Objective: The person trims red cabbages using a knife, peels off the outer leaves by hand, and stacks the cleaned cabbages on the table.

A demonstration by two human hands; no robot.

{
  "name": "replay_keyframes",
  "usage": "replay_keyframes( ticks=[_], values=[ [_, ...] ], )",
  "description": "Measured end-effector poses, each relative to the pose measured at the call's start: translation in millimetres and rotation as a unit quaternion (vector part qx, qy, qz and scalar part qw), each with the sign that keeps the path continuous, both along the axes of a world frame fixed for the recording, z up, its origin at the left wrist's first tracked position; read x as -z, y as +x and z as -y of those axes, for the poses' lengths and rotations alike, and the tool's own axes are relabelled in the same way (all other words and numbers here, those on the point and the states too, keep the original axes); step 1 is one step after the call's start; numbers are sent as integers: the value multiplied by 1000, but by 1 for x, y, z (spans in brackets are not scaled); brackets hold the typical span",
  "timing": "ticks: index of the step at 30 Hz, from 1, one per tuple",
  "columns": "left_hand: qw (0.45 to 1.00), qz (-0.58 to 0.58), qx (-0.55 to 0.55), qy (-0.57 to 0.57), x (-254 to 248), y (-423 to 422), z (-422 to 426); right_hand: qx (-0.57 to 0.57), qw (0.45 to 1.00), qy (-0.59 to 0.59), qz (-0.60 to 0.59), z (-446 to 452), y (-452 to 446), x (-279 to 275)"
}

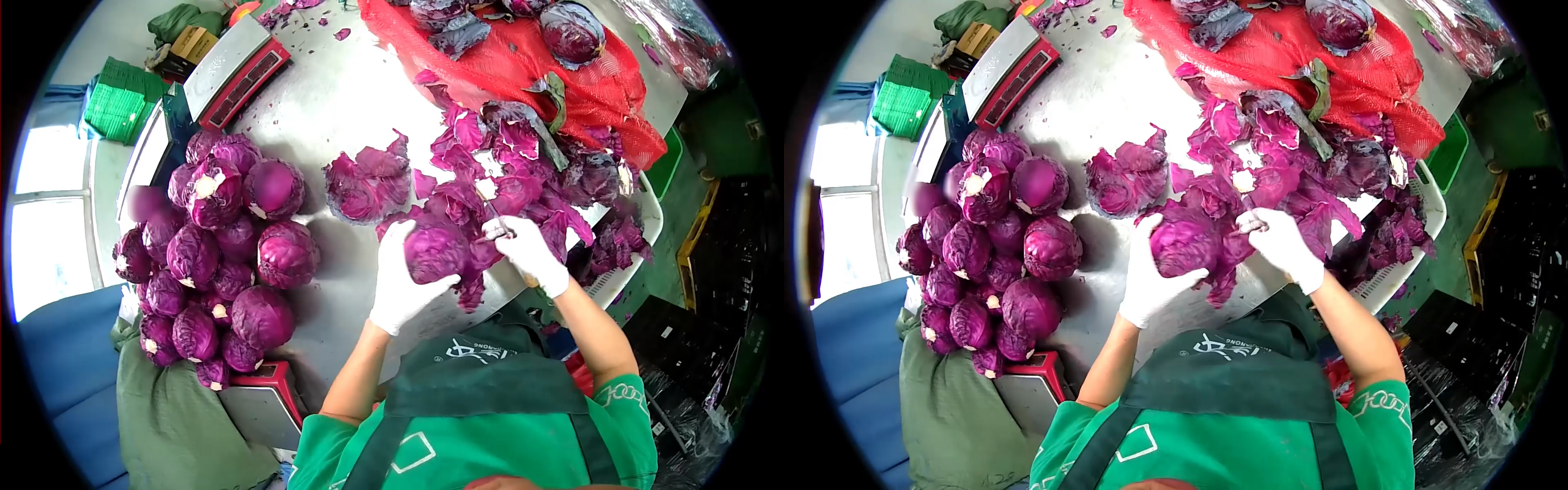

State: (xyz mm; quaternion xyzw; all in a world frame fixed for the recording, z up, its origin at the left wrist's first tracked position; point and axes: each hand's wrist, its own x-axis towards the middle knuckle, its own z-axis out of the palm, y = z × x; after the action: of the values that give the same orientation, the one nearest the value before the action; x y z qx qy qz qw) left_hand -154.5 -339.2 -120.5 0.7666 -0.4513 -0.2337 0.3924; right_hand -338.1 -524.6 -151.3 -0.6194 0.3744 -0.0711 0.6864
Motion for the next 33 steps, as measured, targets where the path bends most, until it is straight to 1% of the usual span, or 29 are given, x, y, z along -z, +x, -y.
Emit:
replay_keyframes(
  ticks=[2,4,5,6,7,8,10,11,12,13,14,15,16,17,18,19,20,21,22,23,24,26,27,28,29,30,31,32,33],
  values=[
    [993,-110,-48,-19,11,8,-6,-14,999,30,-10,15,5,-13],
    [971,-213,-95,-44,6,6,-6,49,993,42,103,13,20,-18],
    [940,-312,-123,-52,10,5,-7,23,996,13,91,19,26,-26],
    [898,-410,-150,-60,20,5,-9,20,995,24,98,26,28,-33],
    [887,-422,-169,-79,26,2,-8,2,995,17,94,33,28,-27],
    [888,-421,-169,-80,29,-1,-9,-18,996,7,89,45,25,-21],
    [825,-513,-198,-128,20,-7,-6,-17,992,-115,44,82,7,-24],
    [802,-545,-209,-125,29,-4,-13,36,978,-203,24,114,-14,-15],
    [774,-584,-207,-126,30,1,-17,90,953,-289,8,137,-28,-9],
    [753,-609,-216,-123,26,6,-19,96,905,-411,-47,140,-26,-23],
    [732,-632,-225,-122,22,10,-18,101,839,-525,-97,144,-26,-43],
    [732,-629,-227,-128,17,10,-15,55,723,-676,-133,134,-18,-60],
    [712,-650,-234,-124,12,10,-12,1,767,-626,-139,107,2,-98],
    [691,-671,-239,-119,8,10,-8,-83,889,-444,-73,92,20,-119],
    [693,-670,-236,-121,5,10,-7,-85,876,-473,-39,62,28,-109],
    [664,-704,-221,-121,4,9,-7,-109,887,-444,68,40,33,-87],
    [632,-738,-206,-119,3,7,-6,-170,909,-381,10,15,44,-109],
    [631,-739,-205,-118,1,5,-7,-200,916,-347,-29,1,49,-86],
    [646,-726,-200,-126,0,3,-8,-194,935,-288,-71,-9,59,-89],
    [662,-711,-195,-135,-1,2,-10,-120,973,-195,2,-15,60,-72],
    [662,-711,-196,-136,0,2,-13,-45,991,-99,76,-20,62,-56],
    [697,-683,-168,-140,6,6,-24,-53,975,-211,37,-11,59,-51],
    [653,-723,-174,-141,11,8,-31,11,986,-152,64,0,60,-46],
    [654,-723,-175,-140,7,6,-35,40,972,-230,33,21,57,-52],
    [571,-792,-151,-157,1,5,-36,71,956,-282,31,51,53,-42],
    [481,-850,-124,-174,-4,4,-37,40,908,-400,-120,79,44,-34],
    [405,-890,-97,-185,-4,1,-32,-5,842,-517,-156,80,37,-51],
    [407,-888,-97,-191,1,-6,-31,17,751,-647,-128,83,32,-35],
    [705,-687,-27,-173,11,-16,-33,9,814,-572,-95,75,37,-44]
  ],
)
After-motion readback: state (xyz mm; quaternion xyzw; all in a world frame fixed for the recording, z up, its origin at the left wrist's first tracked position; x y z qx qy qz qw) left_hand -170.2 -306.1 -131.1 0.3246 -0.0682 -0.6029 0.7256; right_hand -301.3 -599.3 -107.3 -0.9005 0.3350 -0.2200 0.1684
